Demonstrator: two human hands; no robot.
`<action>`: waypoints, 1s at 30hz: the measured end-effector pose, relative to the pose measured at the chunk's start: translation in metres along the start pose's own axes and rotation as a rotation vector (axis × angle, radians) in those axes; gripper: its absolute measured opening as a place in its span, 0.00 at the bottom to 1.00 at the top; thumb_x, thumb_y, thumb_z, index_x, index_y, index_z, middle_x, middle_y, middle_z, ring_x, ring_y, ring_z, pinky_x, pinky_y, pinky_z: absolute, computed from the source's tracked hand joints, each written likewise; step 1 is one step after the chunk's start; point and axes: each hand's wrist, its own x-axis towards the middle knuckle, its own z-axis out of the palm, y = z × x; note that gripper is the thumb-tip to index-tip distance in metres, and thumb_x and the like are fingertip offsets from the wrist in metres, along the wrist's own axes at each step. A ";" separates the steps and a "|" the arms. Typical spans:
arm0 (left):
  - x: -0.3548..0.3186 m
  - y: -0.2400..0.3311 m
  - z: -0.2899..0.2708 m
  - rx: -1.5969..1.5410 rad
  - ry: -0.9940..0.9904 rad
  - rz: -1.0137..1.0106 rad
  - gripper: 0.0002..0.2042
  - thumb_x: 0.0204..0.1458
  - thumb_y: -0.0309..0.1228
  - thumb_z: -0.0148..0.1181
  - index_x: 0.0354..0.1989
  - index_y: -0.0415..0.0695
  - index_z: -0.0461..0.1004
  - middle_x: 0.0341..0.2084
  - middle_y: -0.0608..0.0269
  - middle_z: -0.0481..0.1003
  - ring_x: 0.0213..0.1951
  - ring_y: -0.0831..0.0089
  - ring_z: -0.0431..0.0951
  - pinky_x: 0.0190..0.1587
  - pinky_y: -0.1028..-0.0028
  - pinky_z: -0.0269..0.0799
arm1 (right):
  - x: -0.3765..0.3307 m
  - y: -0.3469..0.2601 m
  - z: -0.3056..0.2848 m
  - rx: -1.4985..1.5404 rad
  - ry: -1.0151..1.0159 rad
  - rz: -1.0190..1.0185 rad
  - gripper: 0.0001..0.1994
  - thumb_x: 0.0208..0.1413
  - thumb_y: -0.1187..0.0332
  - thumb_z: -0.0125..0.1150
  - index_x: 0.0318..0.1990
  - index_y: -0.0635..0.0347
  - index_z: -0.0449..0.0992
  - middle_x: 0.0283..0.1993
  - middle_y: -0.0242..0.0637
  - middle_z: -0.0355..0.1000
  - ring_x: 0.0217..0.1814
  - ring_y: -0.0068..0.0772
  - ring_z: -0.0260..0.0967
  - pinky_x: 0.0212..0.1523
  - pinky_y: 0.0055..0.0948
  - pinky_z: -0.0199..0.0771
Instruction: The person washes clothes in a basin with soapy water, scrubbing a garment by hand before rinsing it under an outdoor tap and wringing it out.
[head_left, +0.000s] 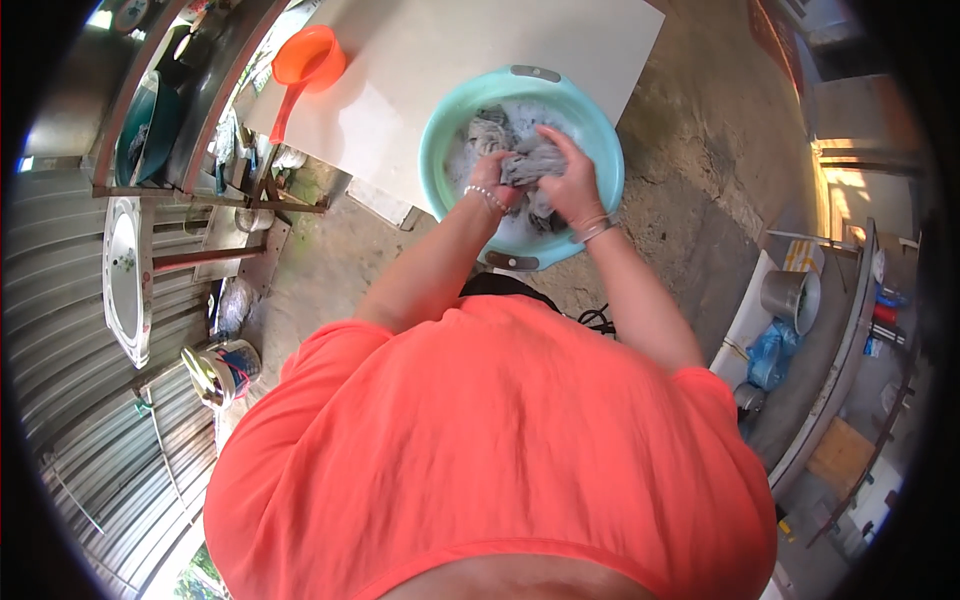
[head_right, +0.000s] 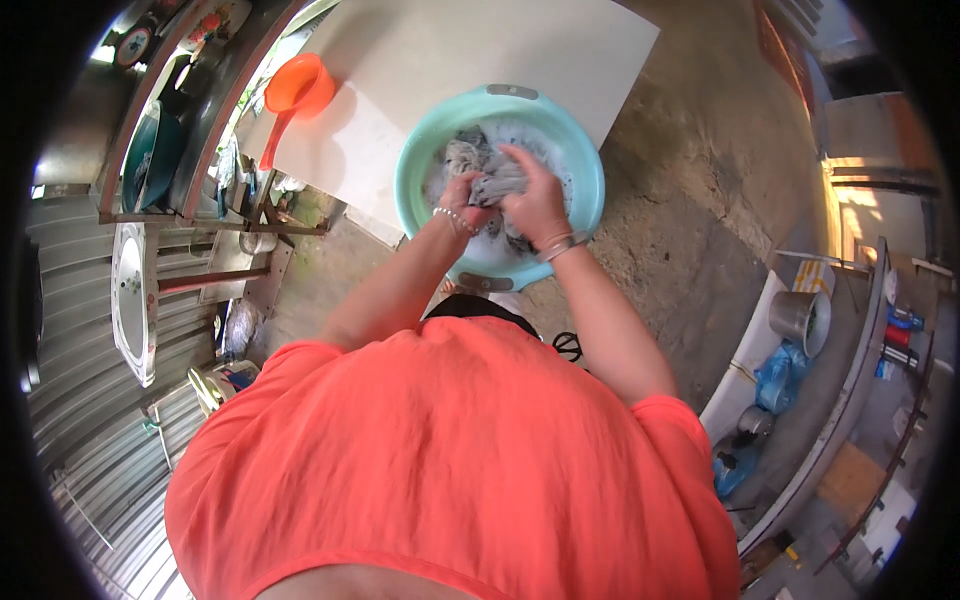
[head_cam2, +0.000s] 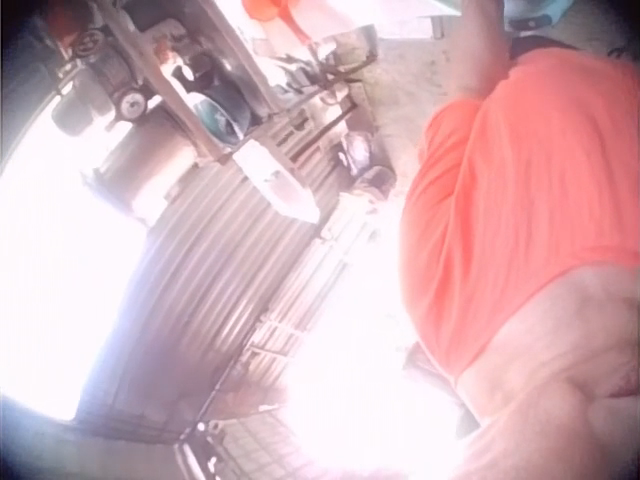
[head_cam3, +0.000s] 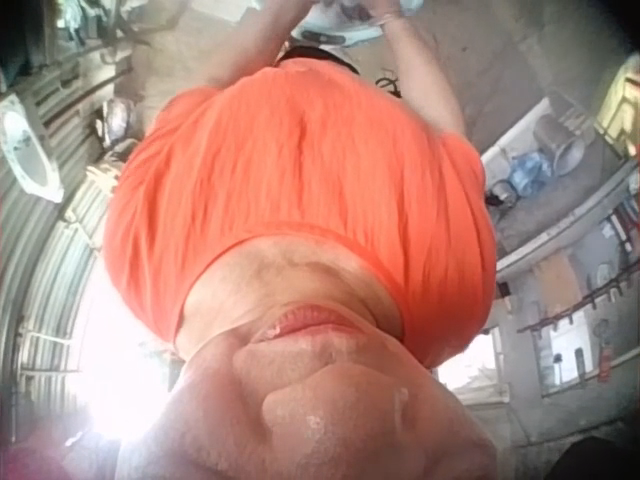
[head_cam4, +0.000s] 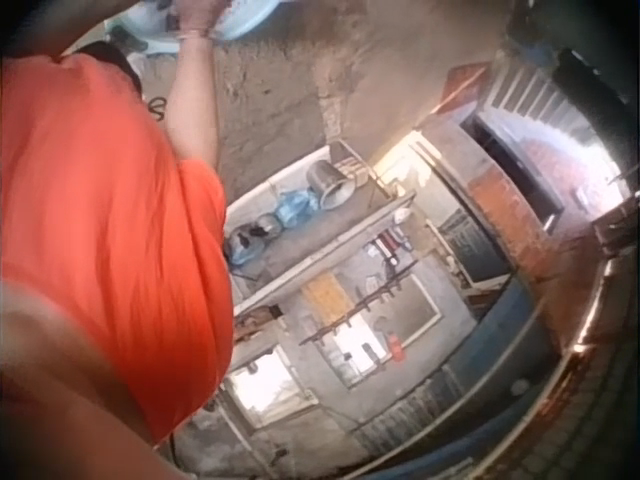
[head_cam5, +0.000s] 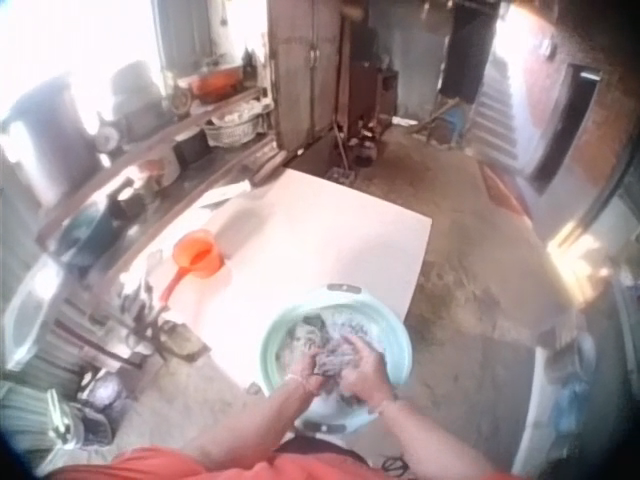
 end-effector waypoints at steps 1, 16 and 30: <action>0.006 -0.003 -0.008 0.026 -0.020 -0.002 0.11 0.45 0.32 0.44 0.34 0.40 0.66 0.35 0.54 0.68 0.39 0.58 0.67 0.44 0.60 0.63 | -0.005 -0.017 0.011 -0.116 -0.047 -0.066 0.22 0.32 0.78 0.48 0.42 0.62 0.67 0.41 0.41 0.67 0.42 0.32 0.65 0.42 0.25 0.65; -0.013 -0.032 0.029 0.277 -0.023 0.110 0.09 0.44 0.38 0.48 0.25 0.46 0.67 0.20 0.64 0.70 0.22 0.67 0.71 0.22 0.63 0.69 | 0.012 0.050 0.005 -0.560 0.073 0.073 0.10 0.43 0.65 0.46 0.21 0.62 0.68 0.21 0.50 0.66 0.27 0.53 0.64 0.28 0.42 0.64; -0.055 0.042 0.040 2.290 0.691 0.484 0.19 0.40 0.37 0.56 0.41 0.43 0.65 0.36 0.56 0.70 0.40 0.62 0.70 0.42 0.63 0.66 | 0.022 0.105 -0.035 -0.683 -0.110 0.354 0.29 0.38 0.56 0.58 0.48 0.62 0.60 0.43 0.51 0.64 0.45 0.46 0.62 0.44 0.32 0.63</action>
